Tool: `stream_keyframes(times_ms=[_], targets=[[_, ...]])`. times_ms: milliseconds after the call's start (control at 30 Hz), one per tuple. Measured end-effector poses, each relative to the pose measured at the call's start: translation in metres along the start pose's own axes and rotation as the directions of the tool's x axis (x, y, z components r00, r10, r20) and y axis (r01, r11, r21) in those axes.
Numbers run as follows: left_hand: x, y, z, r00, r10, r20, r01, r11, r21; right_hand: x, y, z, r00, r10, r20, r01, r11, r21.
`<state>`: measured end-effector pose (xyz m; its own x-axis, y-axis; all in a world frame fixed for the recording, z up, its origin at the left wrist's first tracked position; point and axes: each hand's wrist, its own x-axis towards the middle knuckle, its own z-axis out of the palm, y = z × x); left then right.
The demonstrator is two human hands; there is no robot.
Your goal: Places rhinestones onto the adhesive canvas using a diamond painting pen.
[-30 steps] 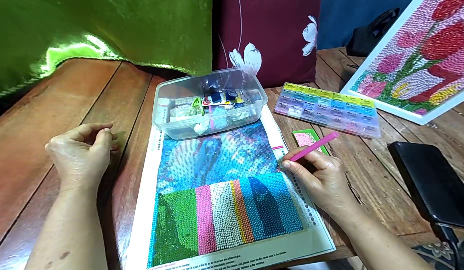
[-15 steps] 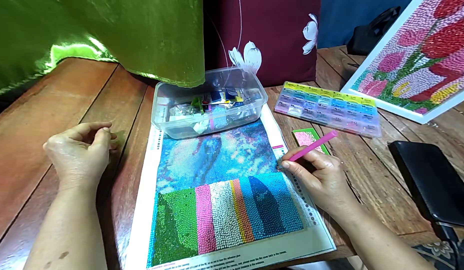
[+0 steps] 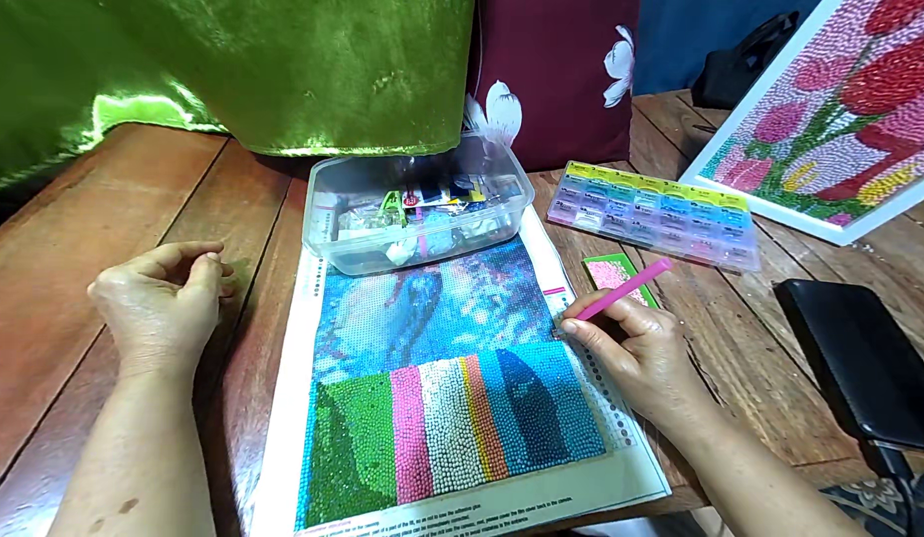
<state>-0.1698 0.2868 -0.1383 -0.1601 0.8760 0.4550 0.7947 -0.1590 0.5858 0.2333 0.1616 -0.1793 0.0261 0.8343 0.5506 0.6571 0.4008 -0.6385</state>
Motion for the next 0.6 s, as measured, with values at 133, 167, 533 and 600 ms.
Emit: stream_keyframes(times_ms=[133, 167, 533, 600], targets=[[0.0009, -0.0011, 0.0003, 1.000, 0.003, -0.003, -0.003, 1.000, -0.003, 0.0000, 0.0027, -0.0016, 0.998, 0.053, -0.023, -0.050, 0.994, 0.100], [0.0011, -0.0018, 0.0001, 1.000, 0.002, 0.002, -0.002, 1.000, -0.001, 0.0002, 0.0023, -0.0030, 0.996, 0.077, -0.035, -0.071, 0.989, 0.132], [0.0003, -0.0016, -0.0002, 1.000, -0.013, 0.006, 0.013, 1.000, 0.004, -0.0004, 0.0035, -0.0019, 0.997, 0.057, -0.052, -0.054, 0.997, 0.058], [0.0002, -0.0016, -0.0001, 1.000, -0.013, 0.007, 0.013, 1.000, 0.007, -0.0002, 0.0036, -0.0014, 0.998, 0.040, -0.051, -0.038, 0.998, 0.043]])
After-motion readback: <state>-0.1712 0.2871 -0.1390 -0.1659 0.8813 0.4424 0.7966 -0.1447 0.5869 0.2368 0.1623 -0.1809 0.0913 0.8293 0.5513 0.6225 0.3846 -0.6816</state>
